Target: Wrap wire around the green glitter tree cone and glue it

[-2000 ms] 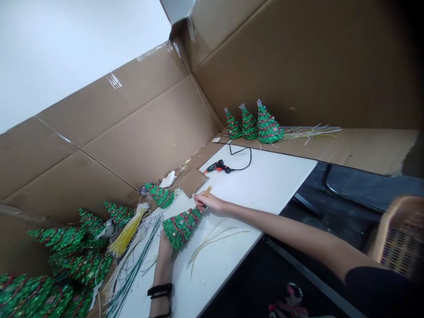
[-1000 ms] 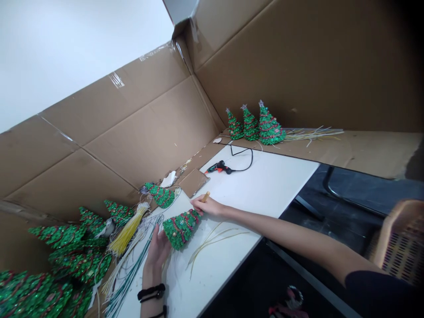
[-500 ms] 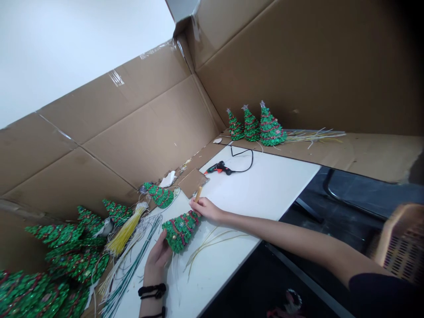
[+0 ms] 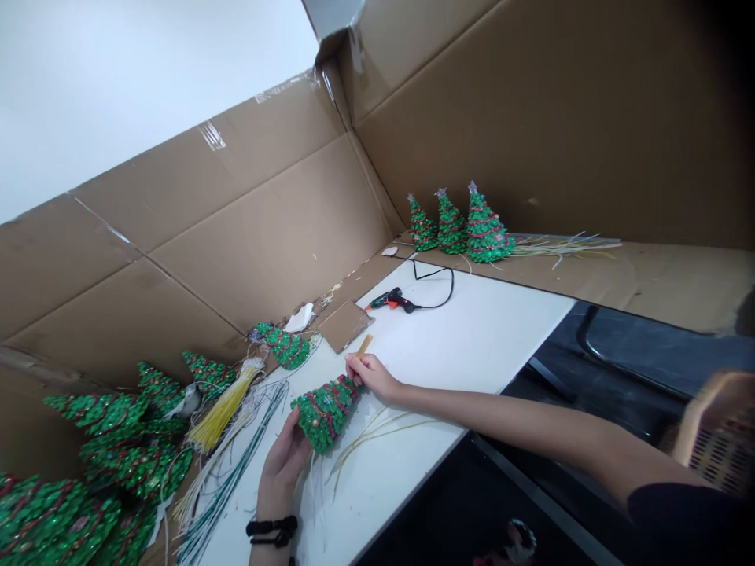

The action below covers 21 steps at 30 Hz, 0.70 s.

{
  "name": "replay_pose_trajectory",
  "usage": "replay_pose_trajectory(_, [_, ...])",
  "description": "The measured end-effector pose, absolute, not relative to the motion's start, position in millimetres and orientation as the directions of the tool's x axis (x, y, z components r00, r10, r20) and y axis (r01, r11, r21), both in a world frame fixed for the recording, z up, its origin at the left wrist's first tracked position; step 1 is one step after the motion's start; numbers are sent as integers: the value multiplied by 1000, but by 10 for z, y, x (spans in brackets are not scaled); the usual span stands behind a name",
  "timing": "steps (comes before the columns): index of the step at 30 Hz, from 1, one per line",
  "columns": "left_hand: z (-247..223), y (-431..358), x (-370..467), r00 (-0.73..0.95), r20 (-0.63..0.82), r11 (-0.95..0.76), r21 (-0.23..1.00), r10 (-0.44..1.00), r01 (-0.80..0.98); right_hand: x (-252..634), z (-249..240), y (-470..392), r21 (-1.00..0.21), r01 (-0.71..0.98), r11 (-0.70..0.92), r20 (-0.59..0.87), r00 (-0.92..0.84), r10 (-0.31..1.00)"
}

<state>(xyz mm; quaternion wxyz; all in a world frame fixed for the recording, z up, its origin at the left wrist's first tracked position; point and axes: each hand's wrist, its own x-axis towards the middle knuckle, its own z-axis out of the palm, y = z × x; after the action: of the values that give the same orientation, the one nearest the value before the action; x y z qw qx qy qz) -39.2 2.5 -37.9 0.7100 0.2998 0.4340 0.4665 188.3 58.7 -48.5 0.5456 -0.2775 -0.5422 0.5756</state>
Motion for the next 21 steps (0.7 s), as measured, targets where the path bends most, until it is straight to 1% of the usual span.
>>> replay_pose_trajectory(6, [-270, -36, -236, 377, -212, 395, 759, 902, -517, 1876, -465, 561, -939, -309, 154, 231, -228, 946])
replay_pose_trajectory(16, [-301, -18, -247, 392, -190, 392, 744, 900, -540, 1845, -484, 611, -937, -326, 123, 206, -234, 950])
replay_pose_trajectory(21, [-272, -16, -214, 410, -213, 418, 748, 887, -515, 1835, -490, 624, -933, -340, 120, 204, -225, 953])
